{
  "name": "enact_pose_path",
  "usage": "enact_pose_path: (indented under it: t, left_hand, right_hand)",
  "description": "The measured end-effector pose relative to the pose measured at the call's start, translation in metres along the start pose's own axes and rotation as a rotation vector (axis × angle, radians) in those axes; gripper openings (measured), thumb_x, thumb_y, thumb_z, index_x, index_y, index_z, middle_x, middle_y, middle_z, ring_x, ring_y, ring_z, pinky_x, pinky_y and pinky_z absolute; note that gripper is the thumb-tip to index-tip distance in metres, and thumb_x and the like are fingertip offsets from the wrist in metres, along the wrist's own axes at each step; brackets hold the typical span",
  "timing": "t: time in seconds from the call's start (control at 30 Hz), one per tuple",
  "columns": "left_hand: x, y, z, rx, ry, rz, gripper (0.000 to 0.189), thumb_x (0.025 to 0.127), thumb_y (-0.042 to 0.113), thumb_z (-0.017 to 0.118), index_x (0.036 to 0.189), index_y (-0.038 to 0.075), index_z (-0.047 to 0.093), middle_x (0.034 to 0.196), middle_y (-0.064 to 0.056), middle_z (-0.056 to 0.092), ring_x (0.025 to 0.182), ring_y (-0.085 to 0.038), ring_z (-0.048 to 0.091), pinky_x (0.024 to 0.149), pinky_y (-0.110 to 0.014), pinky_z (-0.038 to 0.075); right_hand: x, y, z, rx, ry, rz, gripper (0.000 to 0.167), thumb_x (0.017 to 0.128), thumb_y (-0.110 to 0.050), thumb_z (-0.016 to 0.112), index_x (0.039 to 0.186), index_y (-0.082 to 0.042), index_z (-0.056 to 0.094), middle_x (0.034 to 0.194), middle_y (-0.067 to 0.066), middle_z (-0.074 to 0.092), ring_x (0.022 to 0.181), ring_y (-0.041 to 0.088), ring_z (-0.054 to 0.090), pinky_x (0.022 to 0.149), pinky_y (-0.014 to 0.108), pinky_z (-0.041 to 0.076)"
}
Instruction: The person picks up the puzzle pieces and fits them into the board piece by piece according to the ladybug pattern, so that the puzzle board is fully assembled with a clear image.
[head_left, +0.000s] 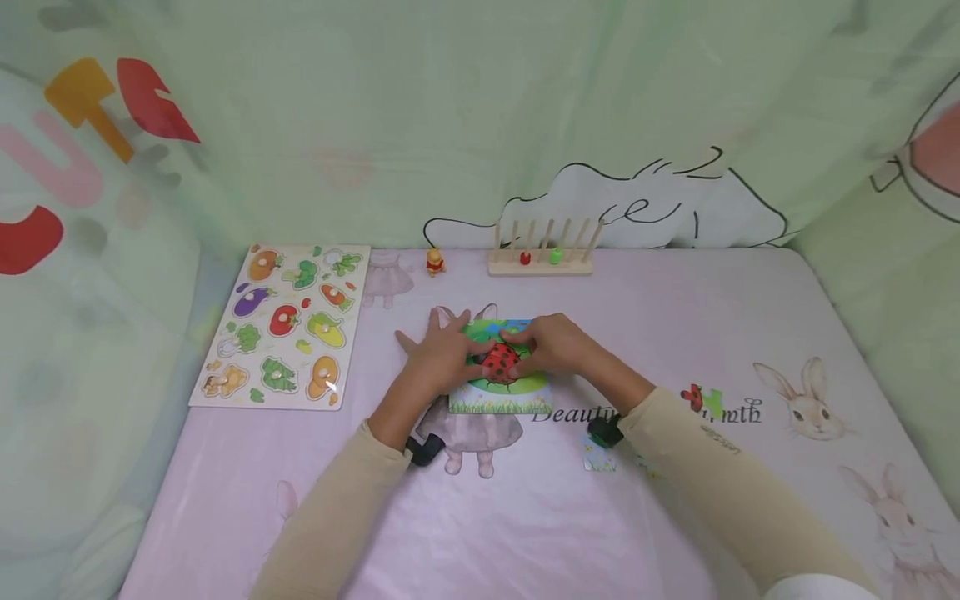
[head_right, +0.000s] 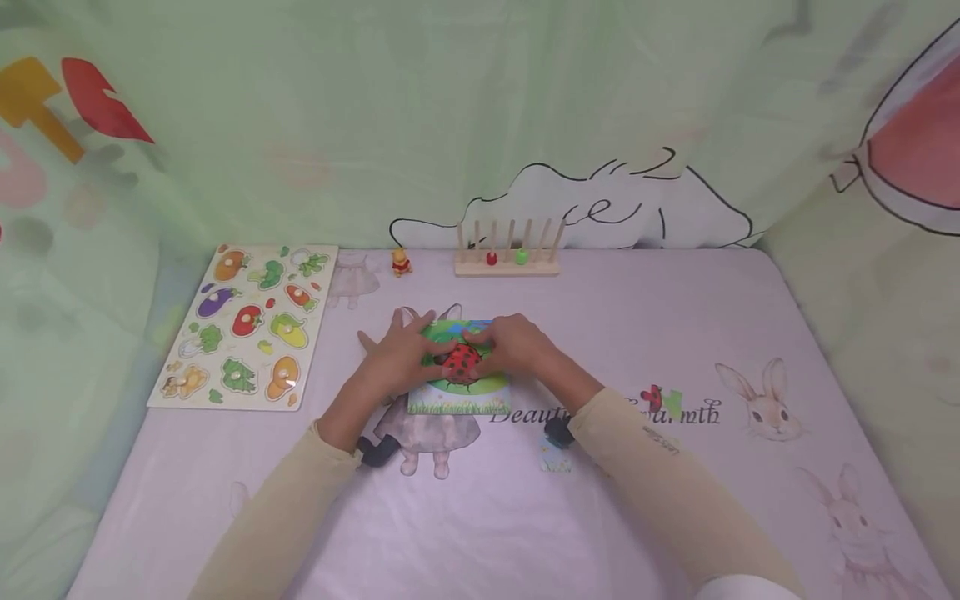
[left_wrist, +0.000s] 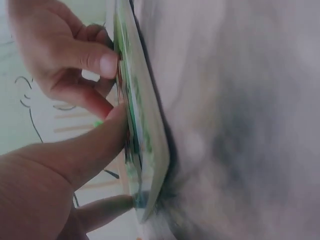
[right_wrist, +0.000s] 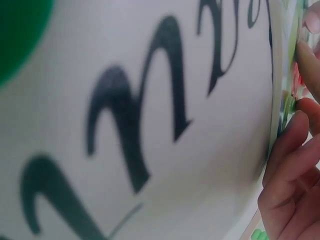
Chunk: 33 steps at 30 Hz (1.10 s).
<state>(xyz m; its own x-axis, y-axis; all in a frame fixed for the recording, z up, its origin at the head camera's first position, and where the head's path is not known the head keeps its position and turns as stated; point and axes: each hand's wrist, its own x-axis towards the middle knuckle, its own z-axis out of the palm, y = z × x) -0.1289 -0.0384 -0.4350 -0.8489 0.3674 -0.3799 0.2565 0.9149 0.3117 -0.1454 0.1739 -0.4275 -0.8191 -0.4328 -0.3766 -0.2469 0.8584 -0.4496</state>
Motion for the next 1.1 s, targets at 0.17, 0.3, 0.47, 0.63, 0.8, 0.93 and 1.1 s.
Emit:
enact_pose_path:
  t: [0.17,0.3,0.47,0.63,0.8,0.93,1.1]
  left_hand:
    - [-0.002,0.004,-0.001,0.033,0.002,0.024,0.044,0.092,0.051,0.069,0.135,0.042,0.064,0.17,0.0,0.024,0.159,-0.037,0.01,0.103,-0.09,0.008]
    - [-0.002,0.003,-0.002,0.033,-0.001,0.04,0.043,0.093,0.051,0.068,0.135,0.041,0.065,0.17,-0.001,0.024,0.159,-0.034,0.014,0.102,-0.09,0.008]
    - [-0.002,0.002,-0.003,0.028,0.012,0.059,0.043,0.093,0.05,0.069,0.134,0.041,0.065,0.169,-0.002,0.028,0.158,-0.035,0.018,0.102,-0.09,0.009]
    - [-0.001,-0.001,-0.001,0.051,0.031,0.064,0.043,0.092,0.052,0.07,0.133,0.043,0.064,0.167,0.0,0.032,0.157,-0.032,0.023,0.105,-0.088,0.01]
    - [0.0,-0.003,0.001,0.05,0.051,0.063,0.042,0.091,0.053,0.07,0.132,0.044,0.065,0.167,0.002,0.033,0.157,-0.029,0.024,0.107,-0.087,0.011]
    - [-0.001,-0.004,0.001,0.042,0.054,0.068,0.041,0.091,0.054,0.07,0.131,0.044,0.066,0.166,0.002,0.034,0.157,-0.029,0.024,0.106,-0.087,0.011]
    - [-0.002,-0.004,0.0,0.026,0.053,0.074,0.041,0.091,0.055,0.07,0.13,0.044,0.067,0.166,0.001,0.034,0.157,-0.029,0.025,0.106,-0.087,0.011]
  right_hand:
    - [0.001,0.0,-0.002,0.029,-0.006,0.043,0.07,0.078,-0.039,0.088,0.14,-0.023,0.06,0.061,-0.002,0.053,0.06,0.013,0.04,0.06,0.027,0.035]
    - [0.004,0.002,-0.004,0.047,-0.026,0.062,0.069,0.079,-0.038,0.088,0.14,-0.023,0.059,0.062,-0.001,0.052,0.06,0.013,0.041,0.06,0.027,0.035]
    - [0.006,0.003,-0.004,0.076,-0.038,0.086,0.068,0.078,-0.037,0.089,0.138,-0.024,0.061,0.059,-0.001,0.051,0.057,0.012,0.04,0.058,0.026,0.034]
    - [0.007,0.003,-0.003,0.095,-0.027,0.093,0.067,0.078,-0.035,0.09,0.137,-0.025,0.061,0.056,-0.003,0.048,0.054,0.011,0.039,0.057,0.026,0.034]
    - [0.004,0.007,-0.003,0.108,-0.028,0.048,0.064,0.082,-0.034,0.086,0.14,-0.025,0.061,0.059,-0.003,0.047,0.056,0.012,0.039,0.057,0.027,0.033]
    - [-0.002,0.014,-0.004,0.138,-0.012,-0.004,0.062,0.085,-0.034,0.083,0.142,-0.023,0.062,0.07,-0.001,0.057,0.062,0.013,0.044,0.061,0.028,0.036]
    - [-0.015,0.022,-0.009,0.196,0.026,0.004,0.057,0.087,-0.034,0.082,0.14,-0.023,0.064,0.09,0.002,0.068,0.071,0.015,0.05,0.065,0.03,0.041]
